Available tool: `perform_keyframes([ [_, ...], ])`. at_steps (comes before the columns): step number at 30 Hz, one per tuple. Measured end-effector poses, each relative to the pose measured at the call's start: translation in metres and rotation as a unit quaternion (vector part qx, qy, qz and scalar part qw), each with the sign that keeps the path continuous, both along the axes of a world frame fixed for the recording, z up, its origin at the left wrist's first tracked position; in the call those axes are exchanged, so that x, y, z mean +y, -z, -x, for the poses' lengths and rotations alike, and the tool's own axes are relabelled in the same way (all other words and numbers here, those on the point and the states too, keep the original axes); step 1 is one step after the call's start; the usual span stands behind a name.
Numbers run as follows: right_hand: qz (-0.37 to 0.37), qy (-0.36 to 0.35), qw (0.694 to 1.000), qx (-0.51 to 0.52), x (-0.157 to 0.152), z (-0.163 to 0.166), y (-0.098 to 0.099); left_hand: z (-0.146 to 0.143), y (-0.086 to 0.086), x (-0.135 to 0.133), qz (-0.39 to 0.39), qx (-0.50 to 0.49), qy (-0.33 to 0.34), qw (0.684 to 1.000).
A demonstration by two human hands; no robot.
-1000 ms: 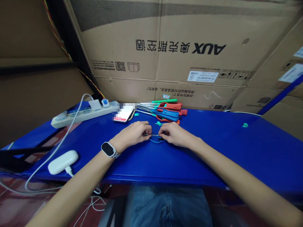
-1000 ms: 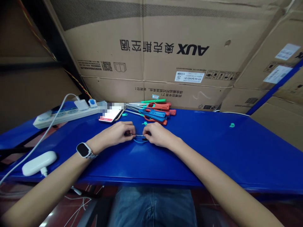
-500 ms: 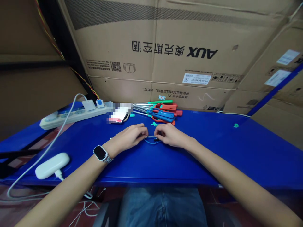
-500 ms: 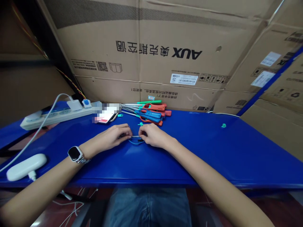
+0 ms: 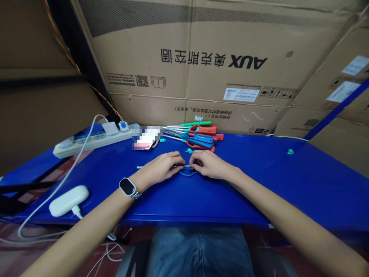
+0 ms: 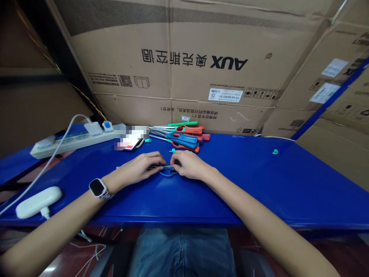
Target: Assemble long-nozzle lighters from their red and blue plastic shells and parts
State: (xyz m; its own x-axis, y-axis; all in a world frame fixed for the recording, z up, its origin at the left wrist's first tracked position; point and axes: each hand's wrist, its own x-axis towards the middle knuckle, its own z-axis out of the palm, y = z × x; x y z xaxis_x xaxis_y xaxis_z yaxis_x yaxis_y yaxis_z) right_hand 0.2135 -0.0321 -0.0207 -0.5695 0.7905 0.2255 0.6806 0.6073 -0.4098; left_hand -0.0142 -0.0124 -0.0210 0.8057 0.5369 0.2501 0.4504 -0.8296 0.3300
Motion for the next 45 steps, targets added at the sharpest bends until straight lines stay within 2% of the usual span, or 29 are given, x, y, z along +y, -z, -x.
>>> perform_keyframes([
  [5, 0.0, 0.001, 1.0, 0.004, 0.0, 0.001, 0.0, -0.002, 0.0, -0.002, -0.039, 0.027, 0.009, 0.999],
  [13, -0.011, 0.008, 1.0, 0.021, -0.004, 0.0, 0.0, -0.002, 0.001, -0.008, -0.154, 0.096, 0.01, 0.983],
  [20, 0.066, 0.04, 0.993, 0.085, -0.002, 0.003, -0.001, -0.003, -0.002, -0.011, -0.147, 0.12, -0.016, 0.982],
  [28, 0.095, 0.094, 0.986, 0.096, 0.002, 0.007, 0.002, -0.004, -0.001, -0.011, -0.152, 0.127, -0.03, 0.98],
  [39, 0.058, 0.101, 0.99, 0.082, 0.002, 0.009, 0.01, -0.005, 0.002, -0.017, -0.15, 0.084, -0.032, 0.985],
  [45, 0.014, 0.102, 0.992, 0.072, 0.0, 0.005, 0.013, -0.005, 0.005, -0.019, -0.149, 0.08, -0.03, 0.985],
])
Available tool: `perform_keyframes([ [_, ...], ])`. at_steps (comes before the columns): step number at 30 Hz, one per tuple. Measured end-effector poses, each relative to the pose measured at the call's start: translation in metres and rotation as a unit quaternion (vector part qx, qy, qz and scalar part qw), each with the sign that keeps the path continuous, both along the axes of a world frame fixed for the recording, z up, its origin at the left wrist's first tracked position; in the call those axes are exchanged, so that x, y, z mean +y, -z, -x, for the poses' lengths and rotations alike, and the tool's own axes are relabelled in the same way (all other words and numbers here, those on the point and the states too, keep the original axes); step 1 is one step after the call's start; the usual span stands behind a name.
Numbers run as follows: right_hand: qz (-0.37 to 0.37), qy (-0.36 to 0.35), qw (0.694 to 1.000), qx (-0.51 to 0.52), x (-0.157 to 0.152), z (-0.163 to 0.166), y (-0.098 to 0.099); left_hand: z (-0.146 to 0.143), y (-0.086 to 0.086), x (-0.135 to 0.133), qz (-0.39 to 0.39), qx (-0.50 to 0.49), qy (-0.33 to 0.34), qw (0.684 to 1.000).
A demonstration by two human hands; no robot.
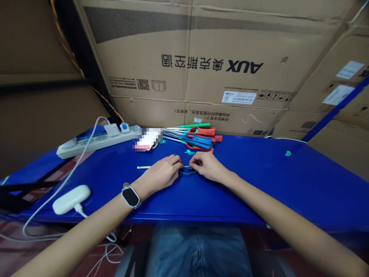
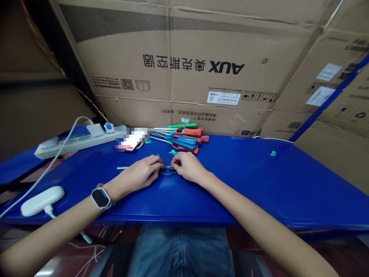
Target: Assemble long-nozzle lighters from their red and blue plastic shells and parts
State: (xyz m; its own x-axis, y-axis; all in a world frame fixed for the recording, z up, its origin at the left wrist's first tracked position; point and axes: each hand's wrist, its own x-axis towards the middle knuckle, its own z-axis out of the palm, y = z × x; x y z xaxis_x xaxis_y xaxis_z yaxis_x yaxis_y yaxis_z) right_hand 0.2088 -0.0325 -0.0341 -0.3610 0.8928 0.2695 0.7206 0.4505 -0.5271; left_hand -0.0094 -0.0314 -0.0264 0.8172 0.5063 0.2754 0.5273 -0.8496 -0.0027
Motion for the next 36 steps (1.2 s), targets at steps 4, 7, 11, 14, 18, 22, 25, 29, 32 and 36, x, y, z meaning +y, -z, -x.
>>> perform_keyframes([
  [4, 0.044, 0.009, 0.999, -0.002, 0.005, 0.002, -0.001, 0.0, 0.001, -0.001, -0.013, 0.014, -0.008, 1.0],
  [7, 0.082, 0.017, 0.996, 0.001, 0.009, 0.004, -0.004, -0.001, 0.001, -0.002, -0.024, 0.036, -0.012, 0.999],
  [11, 0.094, 0.009, 0.996, 0.006, 0.009, 0.004, -0.005, -0.005, 0.001, -0.003, -0.042, 0.041, -0.014, 0.998],
  [14, 0.064, 0.016, 0.998, -0.009, 0.004, 0.003, -0.005, -0.008, 0.0, -0.005, -0.034, 0.033, -0.007, 0.999],
  [18, 0.026, 0.04, 0.998, -0.037, -0.008, 0.005, -0.007, -0.008, 0.001, -0.006, -0.028, 0.026, -0.006, 0.999],
  [22, -0.014, 0.054, 0.997, -0.061, -0.018, 0.008, -0.008, -0.006, 0.003, -0.006, -0.017, 0.014, -0.008, 1.0],
  [25, -0.023, 0.06, 0.996, -0.063, -0.02, 0.008, -0.005, -0.007, 0.003, -0.006, -0.013, 0.005, -0.022, 1.0],
  [29, -0.016, 0.07, 0.996, -0.046, -0.019, 0.007, -0.002, -0.008, 0.002, -0.006, -0.003, -0.011, -0.03, 0.999],
  [32, -0.013, 0.075, 0.997, -0.024, -0.018, 0.006, -0.001, -0.007, 0.002, -0.006, 0.014, -0.029, -0.023, 0.999],
  [36, -0.045, 0.043, 0.998, 0.002, -0.019, 0.004, 0.004, -0.004, 0.002, -0.004, 0.026, -0.04, -0.014, 0.999],
])
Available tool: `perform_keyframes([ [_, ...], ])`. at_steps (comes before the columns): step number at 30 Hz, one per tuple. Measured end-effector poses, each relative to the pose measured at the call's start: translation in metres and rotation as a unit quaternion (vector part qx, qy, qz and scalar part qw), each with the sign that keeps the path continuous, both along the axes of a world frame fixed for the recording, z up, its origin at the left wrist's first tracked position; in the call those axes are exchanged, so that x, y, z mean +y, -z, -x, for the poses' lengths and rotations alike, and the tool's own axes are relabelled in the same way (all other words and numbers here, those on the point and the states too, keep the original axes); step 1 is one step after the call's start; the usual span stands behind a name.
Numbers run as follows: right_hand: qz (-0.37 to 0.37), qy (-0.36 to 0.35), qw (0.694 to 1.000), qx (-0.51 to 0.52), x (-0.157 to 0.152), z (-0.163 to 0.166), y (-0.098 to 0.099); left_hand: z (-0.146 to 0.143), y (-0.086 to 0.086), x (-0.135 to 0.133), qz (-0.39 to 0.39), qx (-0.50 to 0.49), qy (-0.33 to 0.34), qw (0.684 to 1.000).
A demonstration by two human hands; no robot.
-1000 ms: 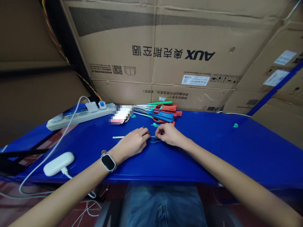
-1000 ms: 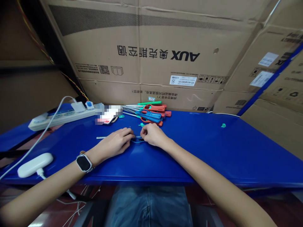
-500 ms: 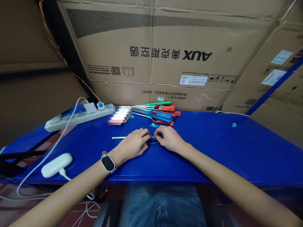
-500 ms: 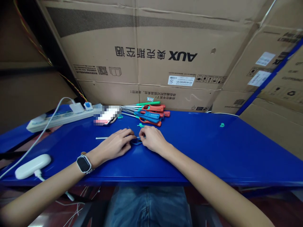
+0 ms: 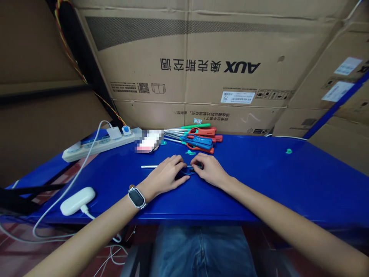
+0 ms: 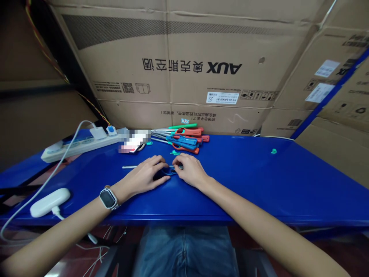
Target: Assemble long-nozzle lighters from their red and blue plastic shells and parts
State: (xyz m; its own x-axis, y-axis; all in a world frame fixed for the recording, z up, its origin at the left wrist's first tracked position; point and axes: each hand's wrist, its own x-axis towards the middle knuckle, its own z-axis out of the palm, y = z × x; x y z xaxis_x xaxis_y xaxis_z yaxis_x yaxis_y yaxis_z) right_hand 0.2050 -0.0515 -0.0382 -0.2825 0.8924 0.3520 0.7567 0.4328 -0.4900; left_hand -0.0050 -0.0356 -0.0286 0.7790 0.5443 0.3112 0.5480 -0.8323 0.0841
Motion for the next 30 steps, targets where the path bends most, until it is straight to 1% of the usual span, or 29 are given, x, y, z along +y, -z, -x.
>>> perform_keyframes([
  [3, -0.034, -0.026, 0.999, -0.005, -0.002, -0.002, 0.003, 0.001, 0.001, 0.001, 0.005, -0.008, 0.003, 1.0],
  [5, -0.053, -0.034, 0.998, -0.025, -0.002, -0.004, 0.001, 0.001, 0.003, 0.002, 0.01, -0.019, 0.003, 1.0],
  [7, -0.068, -0.031, 0.996, -0.044, 0.001, -0.006, -0.005, 0.0, 0.003, 0.003, 0.017, -0.029, -0.003, 0.999],
  [10, -0.076, -0.008, 0.993, -0.095, 0.014, -0.005, -0.021, -0.002, 0.004, 0.004, 0.03, -0.033, -0.008, 0.999],
  [12, -0.044, 0.002, 0.982, -0.182, 0.028, -0.001, -0.032, -0.003, 0.004, 0.005, 0.034, -0.033, -0.011, 0.999],
  [14, -0.002, 0.004, 0.963, -0.271, 0.041, 0.004, -0.04, -0.004, 0.004, 0.007, 0.032, -0.033, -0.022, 0.999],
  [16, 0.01, 0.009, 0.95, -0.313, 0.051, 0.009, -0.044, -0.003, 0.004, 0.008, 0.028, -0.032, -0.033, 0.999],
  [18, 0.012, 0.008, 0.948, -0.318, 0.057, 0.011, -0.045, -0.002, 0.004, 0.008, 0.026, -0.034, -0.038, 0.998],
  [20, 0.007, 0.002, 0.956, -0.293, 0.058, 0.009, -0.044, -0.001, 0.004, 0.009, 0.027, -0.037, -0.038, 0.998],
  [22, 0.003, 0.003, 0.97, -0.245, 0.056, 0.004, -0.043, -0.001, 0.004, 0.009, 0.025, -0.039, -0.035, 0.998],
  [24, 0.007, 0.005, 0.985, -0.173, 0.051, -0.001, -0.041, -0.002, 0.004, 0.009, 0.016, -0.037, -0.031, 0.999],
  [26, 0.017, -0.01, 0.996, -0.085, 0.042, -0.005, -0.038, -0.003, 0.004, 0.009, 0.003, -0.028, -0.029, 0.999],
  [28, 0.021, -0.031, 0.999, -0.003, 0.032, -0.007, -0.034, -0.003, 0.004, 0.009, -0.007, -0.013, -0.027, 1.0],
  [30, 0.023, -0.033, 0.997, 0.059, 0.023, -0.008, -0.03, -0.003, 0.002, 0.008, -0.011, -0.013, -0.026, 1.0],
])
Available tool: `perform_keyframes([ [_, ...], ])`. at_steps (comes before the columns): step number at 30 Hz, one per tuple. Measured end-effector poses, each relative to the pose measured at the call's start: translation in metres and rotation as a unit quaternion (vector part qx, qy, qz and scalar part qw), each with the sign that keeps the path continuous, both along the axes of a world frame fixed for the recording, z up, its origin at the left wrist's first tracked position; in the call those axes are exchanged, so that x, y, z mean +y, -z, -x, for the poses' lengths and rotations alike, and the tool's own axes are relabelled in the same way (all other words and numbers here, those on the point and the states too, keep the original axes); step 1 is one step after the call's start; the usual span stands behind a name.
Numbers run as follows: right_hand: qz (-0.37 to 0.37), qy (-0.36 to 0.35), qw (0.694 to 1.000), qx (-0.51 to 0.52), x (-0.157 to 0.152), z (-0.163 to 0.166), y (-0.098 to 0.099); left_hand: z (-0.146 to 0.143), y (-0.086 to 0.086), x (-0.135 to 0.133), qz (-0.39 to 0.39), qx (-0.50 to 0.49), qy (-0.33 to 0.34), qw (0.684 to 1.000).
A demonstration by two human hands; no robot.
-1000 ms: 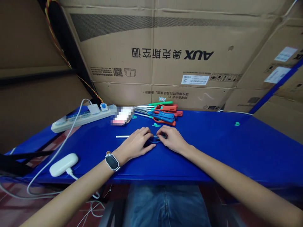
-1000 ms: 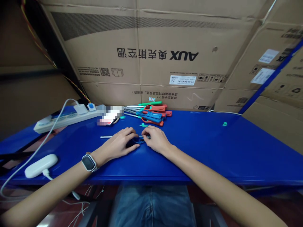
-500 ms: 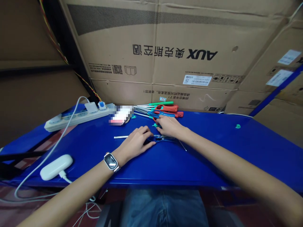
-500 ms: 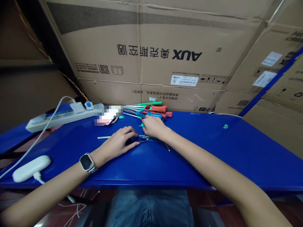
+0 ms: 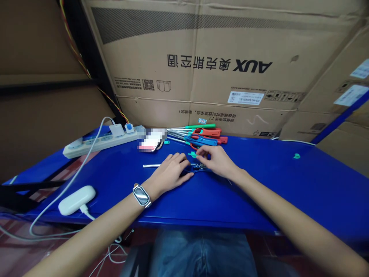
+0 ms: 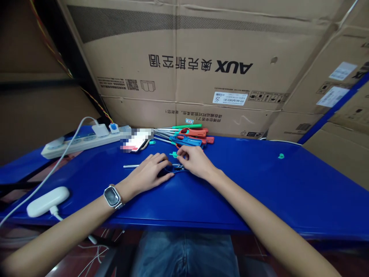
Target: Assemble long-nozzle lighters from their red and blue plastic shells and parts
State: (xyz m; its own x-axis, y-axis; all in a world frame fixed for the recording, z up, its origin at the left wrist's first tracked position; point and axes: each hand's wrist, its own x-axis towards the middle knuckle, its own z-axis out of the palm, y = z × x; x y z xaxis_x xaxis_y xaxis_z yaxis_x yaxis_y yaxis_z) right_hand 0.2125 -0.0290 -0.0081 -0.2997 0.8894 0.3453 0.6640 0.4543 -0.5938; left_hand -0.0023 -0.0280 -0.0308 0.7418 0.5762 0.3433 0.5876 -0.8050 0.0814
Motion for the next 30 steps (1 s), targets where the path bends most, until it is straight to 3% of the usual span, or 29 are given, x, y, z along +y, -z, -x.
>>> perform_keyframes([
  [7, 0.096, -0.042, 0.978, 0.183, -0.014, 0.002, 0.005, 0.003, -0.012, -0.004, -0.027, -0.175, 0.01, 0.984],
  [11, 0.138, -0.07, 0.963, 0.222, -0.013, 0.007, 0.004, 0.001, -0.012, -0.003, -0.006, -0.199, 0.043, 0.979],
  [19, 0.069, -0.046, 0.965, 0.248, -0.012, 0.012, 0.008, -0.007, -0.008, 0.001, 0.162, -0.326, 0.014, 0.931],
  [24, 0.117, -0.071, 0.942, 0.307, -0.01, 0.016, 0.019, -0.011, -0.005, 0.005, 0.238, -0.364, 0.01, 0.901],
  [27, 0.113, -0.064, 0.943, 0.308, -0.01, 0.016, 0.021, -0.007, -0.004, 0.009, 0.24, -0.346, 0.015, 0.907],
  [30, 0.107, -0.069, 0.956, 0.264, -0.01, 0.011, 0.018, 0.0, -0.004, 0.012, 0.181, -0.315, 0.034, 0.931],
])
